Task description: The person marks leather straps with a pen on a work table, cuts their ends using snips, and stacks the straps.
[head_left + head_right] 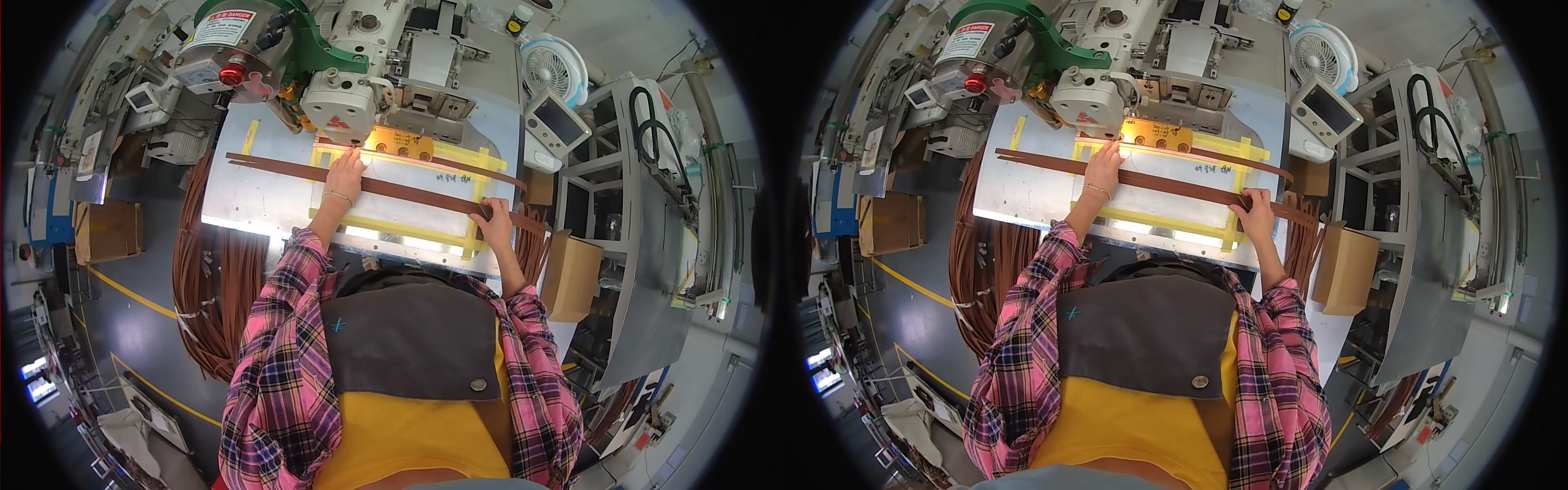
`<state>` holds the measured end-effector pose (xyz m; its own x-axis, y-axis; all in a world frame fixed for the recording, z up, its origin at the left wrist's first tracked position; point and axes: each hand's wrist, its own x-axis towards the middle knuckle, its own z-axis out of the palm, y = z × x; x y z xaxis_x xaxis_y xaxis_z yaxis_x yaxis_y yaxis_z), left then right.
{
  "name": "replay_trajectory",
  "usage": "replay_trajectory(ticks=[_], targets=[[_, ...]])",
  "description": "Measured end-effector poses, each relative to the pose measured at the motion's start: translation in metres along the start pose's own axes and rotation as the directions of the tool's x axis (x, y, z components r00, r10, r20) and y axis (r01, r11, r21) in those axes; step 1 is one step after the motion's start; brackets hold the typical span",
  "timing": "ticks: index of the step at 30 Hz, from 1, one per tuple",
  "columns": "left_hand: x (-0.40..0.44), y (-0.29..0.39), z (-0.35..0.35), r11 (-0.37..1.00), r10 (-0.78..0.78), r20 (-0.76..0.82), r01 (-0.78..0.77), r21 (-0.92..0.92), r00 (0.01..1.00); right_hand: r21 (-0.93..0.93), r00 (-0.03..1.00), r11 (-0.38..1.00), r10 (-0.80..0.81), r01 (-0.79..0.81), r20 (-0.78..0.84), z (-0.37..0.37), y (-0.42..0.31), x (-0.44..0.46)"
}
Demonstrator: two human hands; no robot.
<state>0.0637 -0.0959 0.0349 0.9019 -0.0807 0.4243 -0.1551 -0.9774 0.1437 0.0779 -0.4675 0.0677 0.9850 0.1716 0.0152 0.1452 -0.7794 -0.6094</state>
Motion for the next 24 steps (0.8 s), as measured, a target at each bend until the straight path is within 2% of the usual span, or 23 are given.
replay_trajectory(ticks=[24], targets=[[0.0013,-0.0021,-0.0006,0.999,-0.003,-0.008,0.003,-0.032,1.000,0.005,1.000,1.000,0.001,-0.001,0.010,0.0019,-0.0028,0.0052]])
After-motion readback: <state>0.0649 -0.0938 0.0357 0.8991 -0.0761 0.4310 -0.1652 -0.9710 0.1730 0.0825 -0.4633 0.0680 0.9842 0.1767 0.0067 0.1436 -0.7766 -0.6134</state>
